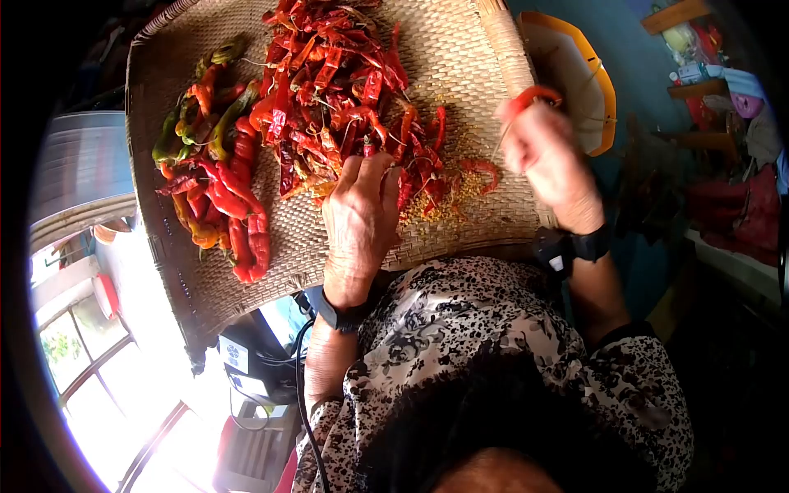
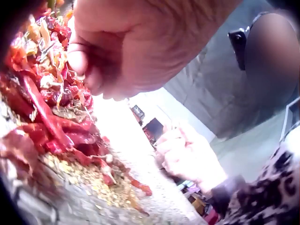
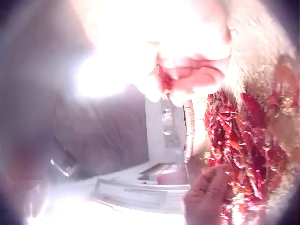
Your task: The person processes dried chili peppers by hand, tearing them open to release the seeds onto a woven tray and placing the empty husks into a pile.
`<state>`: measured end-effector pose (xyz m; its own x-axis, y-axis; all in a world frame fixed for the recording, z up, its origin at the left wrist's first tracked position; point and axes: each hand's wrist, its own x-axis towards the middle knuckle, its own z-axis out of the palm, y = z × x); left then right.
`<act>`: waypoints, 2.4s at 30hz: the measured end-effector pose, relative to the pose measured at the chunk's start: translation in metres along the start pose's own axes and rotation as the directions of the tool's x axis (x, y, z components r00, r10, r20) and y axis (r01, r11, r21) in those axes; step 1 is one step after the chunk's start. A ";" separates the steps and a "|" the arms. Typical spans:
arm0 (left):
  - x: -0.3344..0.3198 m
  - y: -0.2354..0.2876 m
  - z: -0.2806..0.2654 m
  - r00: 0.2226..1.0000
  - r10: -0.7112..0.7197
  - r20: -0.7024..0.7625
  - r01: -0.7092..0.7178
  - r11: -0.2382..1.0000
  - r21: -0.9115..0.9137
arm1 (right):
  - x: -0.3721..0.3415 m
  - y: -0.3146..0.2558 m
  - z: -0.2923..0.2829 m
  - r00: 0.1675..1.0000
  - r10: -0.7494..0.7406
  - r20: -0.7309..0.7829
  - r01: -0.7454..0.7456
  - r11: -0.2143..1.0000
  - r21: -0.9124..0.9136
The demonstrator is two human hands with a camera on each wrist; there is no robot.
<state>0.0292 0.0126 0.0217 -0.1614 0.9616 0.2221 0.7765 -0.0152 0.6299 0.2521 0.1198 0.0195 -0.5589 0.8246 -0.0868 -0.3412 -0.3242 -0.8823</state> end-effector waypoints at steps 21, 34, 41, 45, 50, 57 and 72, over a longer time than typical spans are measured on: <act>0.005 -0.011 0.021 0.998 0.030 0.051 -0.046 0.940 0.338 | -0.021 0.023 0.026 0.976 -0.163 0.147 0.159 0.063 -0.985; 0.003 -0.012 0.012 0.992 -0.060 0.111 0.042 0.987 0.154 | -0.015 0.032 0.030 0.897 -0.437 0.061 0.287 0.473 -0.833; 0.008 -0.009 0.018 0.991 0.018 0.134 -0.065 0.934 0.352 | -0.018 0.021 0.044 0.712 -0.655 0.254 0.414 0.100 -0.905; 0.007 -0.010 0.018 0.993 0.063 0.100 -0.091 0.947 0.310 | -0.019 0.025 0.021 0.913 -0.327 0.245 0.233 -0.077 -0.969; 0.005 -0.002 0.002 0.998 -0.058 -0.032 0.059 0.998 0.007 | -0.017 0.026 0.020 0.891 -0.439 0.117 0.220 0.190 -0.957; -0.001 0.025 -0.008 0.966 -0.151 0.210 0.233 0.859 -0.456 | -0.019 0.028 0.029 0.994 0.107 0.024 -0.099 0.966 -0.238; 0.000 0.011 0.013 0.992 0.064 0.108 -0.063 0.998 -0.015 | 0.005 -0.012 -0.026 0.986 -0.043 -0.158 0.143 0.696 0.704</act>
<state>0.0453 0.0158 0.0190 -0.0446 0.9826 0.1805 0.7756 -0.0798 0.6261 0.2729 0.1402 0.0172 -0.4173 0.9007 -0.1210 -0.8493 -0.4339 -0.3008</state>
